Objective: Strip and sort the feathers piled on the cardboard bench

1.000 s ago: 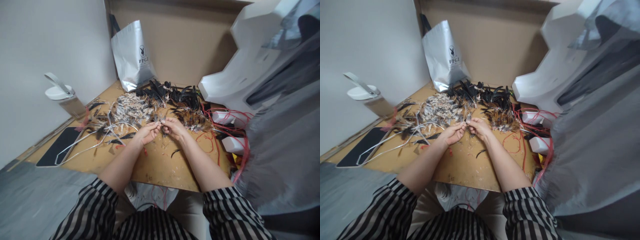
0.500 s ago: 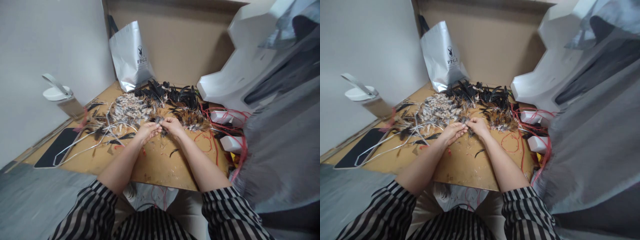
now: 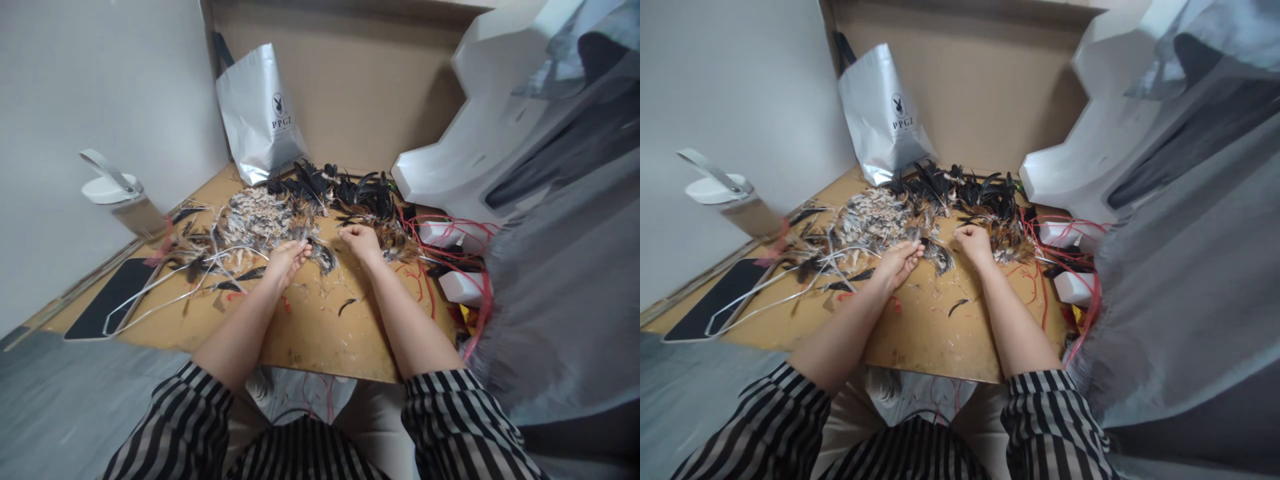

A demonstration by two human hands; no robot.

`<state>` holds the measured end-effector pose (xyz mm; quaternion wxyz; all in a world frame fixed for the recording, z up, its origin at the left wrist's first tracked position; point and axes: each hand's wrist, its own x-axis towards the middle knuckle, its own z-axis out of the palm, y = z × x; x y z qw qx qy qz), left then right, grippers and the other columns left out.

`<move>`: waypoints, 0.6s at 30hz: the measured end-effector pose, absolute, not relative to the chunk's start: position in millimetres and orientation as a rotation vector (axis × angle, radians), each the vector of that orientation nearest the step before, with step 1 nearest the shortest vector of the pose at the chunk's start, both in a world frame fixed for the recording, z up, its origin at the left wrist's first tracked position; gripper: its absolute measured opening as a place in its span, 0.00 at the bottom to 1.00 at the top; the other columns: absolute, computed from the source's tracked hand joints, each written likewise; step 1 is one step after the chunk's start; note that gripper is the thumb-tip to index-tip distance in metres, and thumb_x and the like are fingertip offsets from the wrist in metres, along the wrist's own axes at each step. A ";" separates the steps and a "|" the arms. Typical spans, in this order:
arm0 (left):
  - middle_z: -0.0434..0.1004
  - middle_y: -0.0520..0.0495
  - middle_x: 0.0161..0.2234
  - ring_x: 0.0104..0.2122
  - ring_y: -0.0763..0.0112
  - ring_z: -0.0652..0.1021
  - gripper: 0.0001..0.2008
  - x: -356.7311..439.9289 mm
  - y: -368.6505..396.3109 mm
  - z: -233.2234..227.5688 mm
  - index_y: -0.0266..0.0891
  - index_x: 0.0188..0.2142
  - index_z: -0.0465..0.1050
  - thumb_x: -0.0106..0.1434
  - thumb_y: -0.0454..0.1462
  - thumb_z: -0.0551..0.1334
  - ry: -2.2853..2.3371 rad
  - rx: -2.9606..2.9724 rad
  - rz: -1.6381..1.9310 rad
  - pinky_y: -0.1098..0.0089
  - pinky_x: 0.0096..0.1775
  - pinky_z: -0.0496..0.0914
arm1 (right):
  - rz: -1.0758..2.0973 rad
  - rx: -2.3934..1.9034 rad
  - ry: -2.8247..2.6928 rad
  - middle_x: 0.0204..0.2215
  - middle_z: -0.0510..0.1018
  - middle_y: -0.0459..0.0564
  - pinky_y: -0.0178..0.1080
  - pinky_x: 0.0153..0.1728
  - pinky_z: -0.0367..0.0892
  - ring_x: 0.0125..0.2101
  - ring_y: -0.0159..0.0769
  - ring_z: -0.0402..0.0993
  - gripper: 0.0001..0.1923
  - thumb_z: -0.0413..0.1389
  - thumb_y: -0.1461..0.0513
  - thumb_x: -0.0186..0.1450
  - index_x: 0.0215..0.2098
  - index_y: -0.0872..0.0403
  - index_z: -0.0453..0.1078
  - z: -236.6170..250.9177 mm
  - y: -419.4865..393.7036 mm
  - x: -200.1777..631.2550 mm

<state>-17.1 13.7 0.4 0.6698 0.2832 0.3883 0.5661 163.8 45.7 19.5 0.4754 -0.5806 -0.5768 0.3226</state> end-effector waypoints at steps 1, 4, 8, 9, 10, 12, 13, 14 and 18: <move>0.75 0.48 0.25 0.21 0.83 0.72 0.03 -17.5 14.4 0.2 0.31 0.26 0.71 0.51 0.31 0.64 0.871 0.624 1.286 0.83 0.22 0.63 | 0.707 -1.464 -1.487 0.18 0.70 0.45 0.31 0.21 0.55 0.18 0.27 0.60 0.14 0.54 0.56 0.50 0.25 0.59 0.71 17.7 50.4 166.6; 0.75 0.48 0.24 0.21 0.83 0.72 0.02 -17.7 15.0 0.3 0.31 0.27 0.71 0.52 0.30 0.63 0.857 0.614 1.299 0.83 0.21 0.63 | 0.470 -1.615 -1.756 0.19 0.72 0.47 0.30 0.23 0.56 0.21 0.29 0.65 0.11 0.52 0.59 0.52 0.23 0.59 0.72 16.5 60.4 166.3; 0.75 0.48 0.25 0.21 0.84 0.72 0.02 -18.0 15.2 0.9 0.32 0.27 0.70 0.53 0.30 0.62 0.853 0.592 1.309 0.83 0.21 0.63 | 0.287 -1.806 -2.014 0.22 0.75 0.51 0.31 0.27 0.58 0.25 0.32 0.68 0.10 0.51 0.61 0.53 0.23 0.57 0.73 25.7 66.8 149.1; 0.75 0.48 0.25 0.21 0.84 0.72 0.02 -18.4 15.5 0.7 0.32 0.28 0.70 0.53 0.30 0.63 0.849 0.589 1.314 0.83 0.21 0.63 | 0.273 -1.839 -2.052 0.24 0.75 0.52 0.32 0.29 0.59 0.27 0.33 0.70 0.10 0.52 0.61 0.53 0.24 0.57 0.73 28.4 68.4 143.4; 0.75 0.48 0.25 0.21 0.84 0.72 0.02 -18.9 15.8 0.2 0.32 0.28 0.70 0.52 0.30 0.63 0.842 0.587 1.320 0.83 0.21 0.63 | 0.265 -1.868 -2.084 0.26 0.76 0.53 0.32 0.30 0.60 0.29 0.35 0.71 0.10 0.52 0.60 0.53 0.26 0.56 0.73 30.7 70.4 137.5; 0.75 0.48 0.25 0.21 0.84 0.72 0.03 -19.8 16.7 -1.2 0.32 0.28 0.70 0.52 0.30 0.63 0.828 0.580 1.330 0.83 0.21 0.63 | 0.267 -1.919 -2.140 0.31 0.77 0.55 0.33 0.33 0.61 0.34 0.37 0.72 0.11 0.54 0.58 0.54 0.30 0.55 0.74 33.1 75.6 126.3; 0.75 0.48 0.25 0.21 0.84 0.72 0.03 -20.2 17.1 -2.1 0.31 0.28 0.70 0.52 0.30 0.63 0.825 0.575 1.337 0.83 0.21 0.63 | 0.273 -1.948 -2.163 0.33 0.76 0.56 0.34 0.35 0.62 0.36 0.38 0.72 0.12 0.54 0.57 0.54 0.32 0.55 0.74 33.0 78.6 121.3; 0.75 0.48 0.25 0.21 0.84 0.72 0.03 -20.5 17.5 -2.8 0.31 0.28 0.70 0.52 0.30 0.63 0.822 0.571 1.342 0.83 0.21 0.62 | 0.276 -1.980 -2.181 0.35 0.76 0.57 0.35 0.36 0.62 0.37 0.39 0.71 0.13 0.54 0.56 0.54 0.33 0.55 0.74 32.4 81.8 117.2; 0.74 0.47 0.25 0.20 0.83 0.72 0.02 -20.4 17.9 -3.8 0.30 0.28 0.70 0.52 0.30 0.62 0.812 0.564 1.349 0.84 0.20 0.62 | 0.237 -2.066 -2.157 0.37 0.75 0.60 0.36 0.36 0.62 0.39 0.42 0.71 0.15 0.56 0.56 0.53 0.34 0.58 0.73 29.0 90.3 113.3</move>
